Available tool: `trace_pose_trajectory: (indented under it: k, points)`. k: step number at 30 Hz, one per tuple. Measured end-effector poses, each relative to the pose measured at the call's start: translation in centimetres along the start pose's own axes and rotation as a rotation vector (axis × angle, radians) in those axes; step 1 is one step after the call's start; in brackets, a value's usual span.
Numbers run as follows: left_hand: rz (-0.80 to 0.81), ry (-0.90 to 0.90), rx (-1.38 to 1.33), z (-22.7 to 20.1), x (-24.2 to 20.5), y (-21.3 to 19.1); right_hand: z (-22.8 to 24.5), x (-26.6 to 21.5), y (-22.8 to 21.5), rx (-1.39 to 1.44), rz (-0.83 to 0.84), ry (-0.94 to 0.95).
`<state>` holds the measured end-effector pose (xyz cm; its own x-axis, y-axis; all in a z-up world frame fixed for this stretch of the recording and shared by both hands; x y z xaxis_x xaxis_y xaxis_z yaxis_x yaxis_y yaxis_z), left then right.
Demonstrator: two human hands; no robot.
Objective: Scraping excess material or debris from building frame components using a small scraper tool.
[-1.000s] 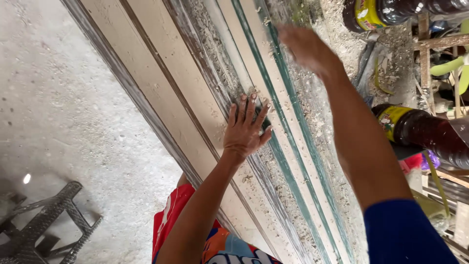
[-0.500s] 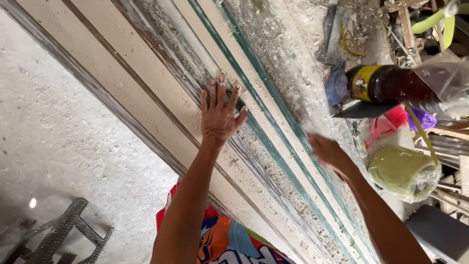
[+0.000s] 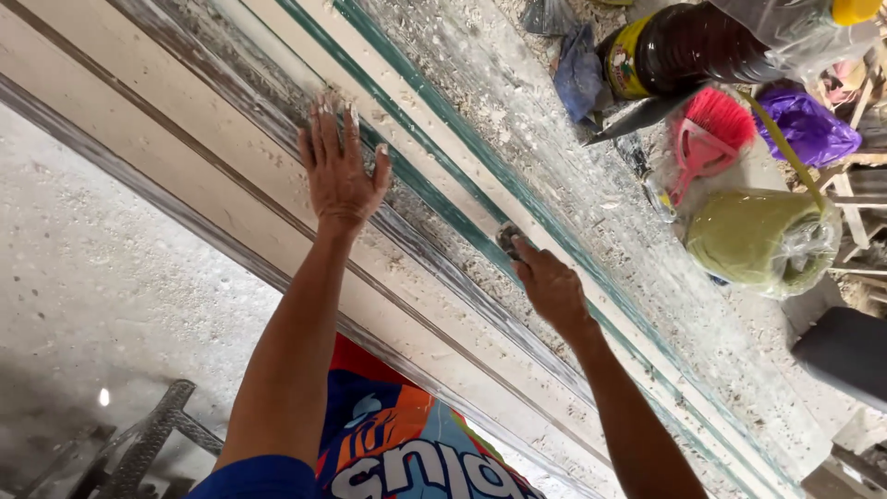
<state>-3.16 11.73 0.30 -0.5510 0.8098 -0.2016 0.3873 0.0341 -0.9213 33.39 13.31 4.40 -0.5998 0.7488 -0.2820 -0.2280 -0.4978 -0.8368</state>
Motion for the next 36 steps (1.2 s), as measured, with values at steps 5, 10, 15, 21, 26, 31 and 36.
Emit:
trace_pose_trajectory:
  k: [5,10,15,21,26,31,36]
  points:
    - [-0.076,0.046,0.002,-0.1,0.2,-0.5,6.0,3.7,0.1,-0.02,-0.149,-0.143]
    - [-0.13,0.092,-0.086,1.3,-0.1,0.4,13.0,13.7,0.0,-0.193,-0.217,-0.231]
    - [-0.23,0.222,-0.319,5.9,4.1,-2.7,18.8,20.7,-0.3,-0.337,-0.173,-0.257]
    - [-0.056,0.007,0.053,17.1,17.8,-12.1,15.6,15.7,0.3,-0.432,0.055,-0.088]
    - [-0.054,-0.055,-0.003,20.9,20.1,-15.1,10.5,10.8,1.4,-0.405,0.062,-0.032]
    - [0.049,0.053,-0.061,18.3,19.8,-16.3,14.0,17.1,0.2,-0.402,0.013,-0.14]
    - [0.064,0.13,-0.076,17.4,19.6,-15.9,11.9,14.5,0.1,-0.396,0.07,-0.164]
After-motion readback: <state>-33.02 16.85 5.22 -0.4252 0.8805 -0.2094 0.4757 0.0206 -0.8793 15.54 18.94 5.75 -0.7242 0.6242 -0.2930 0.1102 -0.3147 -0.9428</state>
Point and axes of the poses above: each hand's wrist, its own x-axis towards the middle knuckle, its own y-axis out of the palm, z = x × y, the point moved 9 cm from there along x, towards the middle knuckle, and after that the axes turned 8 degrees about -y, right-handed, at the moved point
